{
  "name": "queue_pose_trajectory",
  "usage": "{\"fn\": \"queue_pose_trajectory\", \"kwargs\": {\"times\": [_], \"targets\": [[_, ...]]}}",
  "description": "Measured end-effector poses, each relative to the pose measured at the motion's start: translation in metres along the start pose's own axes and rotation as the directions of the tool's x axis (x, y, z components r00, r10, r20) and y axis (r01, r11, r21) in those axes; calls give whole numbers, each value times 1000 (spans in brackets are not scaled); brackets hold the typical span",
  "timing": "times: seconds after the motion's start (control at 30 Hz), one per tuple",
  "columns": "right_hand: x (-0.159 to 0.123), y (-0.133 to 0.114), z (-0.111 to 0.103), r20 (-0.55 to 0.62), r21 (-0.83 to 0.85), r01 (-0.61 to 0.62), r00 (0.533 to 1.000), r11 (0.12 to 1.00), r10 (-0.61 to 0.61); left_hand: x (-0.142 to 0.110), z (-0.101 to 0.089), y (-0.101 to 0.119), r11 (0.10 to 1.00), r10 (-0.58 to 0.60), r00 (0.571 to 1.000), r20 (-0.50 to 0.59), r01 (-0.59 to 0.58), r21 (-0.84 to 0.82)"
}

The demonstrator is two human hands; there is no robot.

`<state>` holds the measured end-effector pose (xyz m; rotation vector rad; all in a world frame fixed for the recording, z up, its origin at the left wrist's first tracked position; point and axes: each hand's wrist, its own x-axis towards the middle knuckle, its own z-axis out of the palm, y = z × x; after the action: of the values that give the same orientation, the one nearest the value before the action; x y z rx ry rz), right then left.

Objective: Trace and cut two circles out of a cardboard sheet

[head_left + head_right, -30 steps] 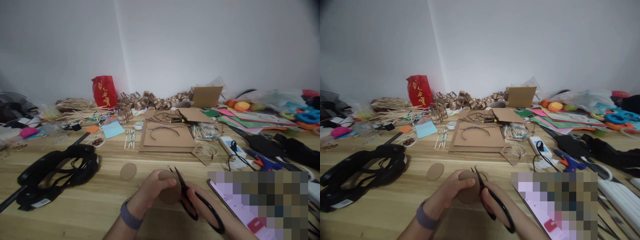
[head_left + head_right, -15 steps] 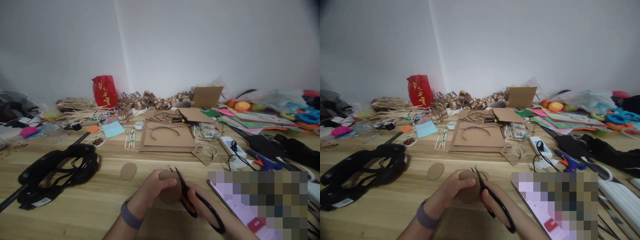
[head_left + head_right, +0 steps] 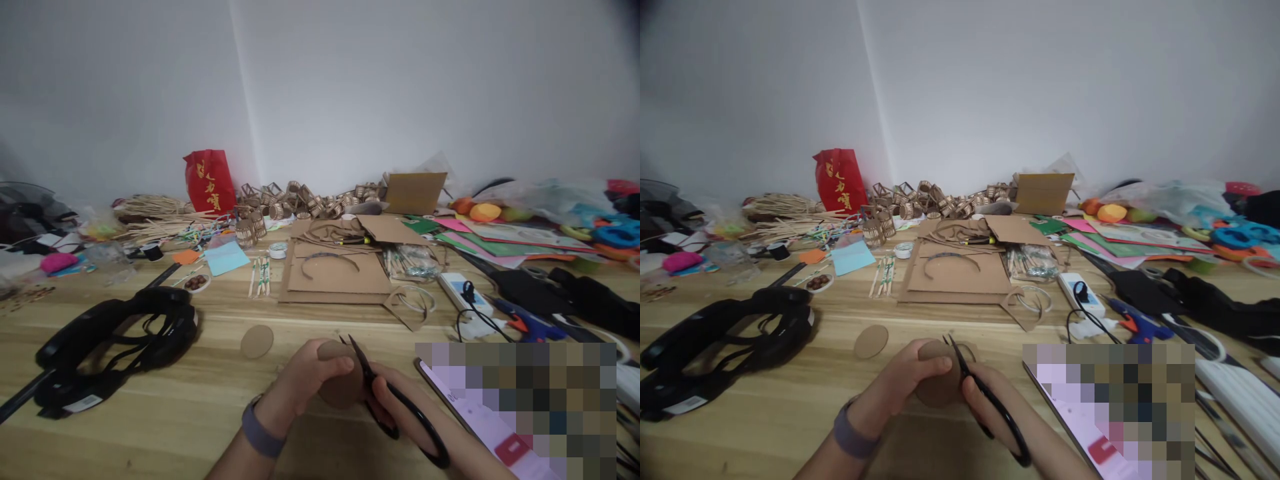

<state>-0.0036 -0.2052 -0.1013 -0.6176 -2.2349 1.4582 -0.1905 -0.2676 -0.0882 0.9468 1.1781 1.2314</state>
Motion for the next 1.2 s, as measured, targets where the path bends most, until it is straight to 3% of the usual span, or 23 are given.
{"fn": "queue_pose_trajectory", "kwargs": {"times": [0.5, 1.2], "targets": [[2, -9, 2, -6, 35, 61, 998, 998, -61, -1, 0, 0, 1000, -7, 1000, -5, 7, 18], [2, 2, 6, -31, 14, 33, 999, 999, -33, -2, 3, 5, 999, -23, 999, -41, 25, 36]]}}
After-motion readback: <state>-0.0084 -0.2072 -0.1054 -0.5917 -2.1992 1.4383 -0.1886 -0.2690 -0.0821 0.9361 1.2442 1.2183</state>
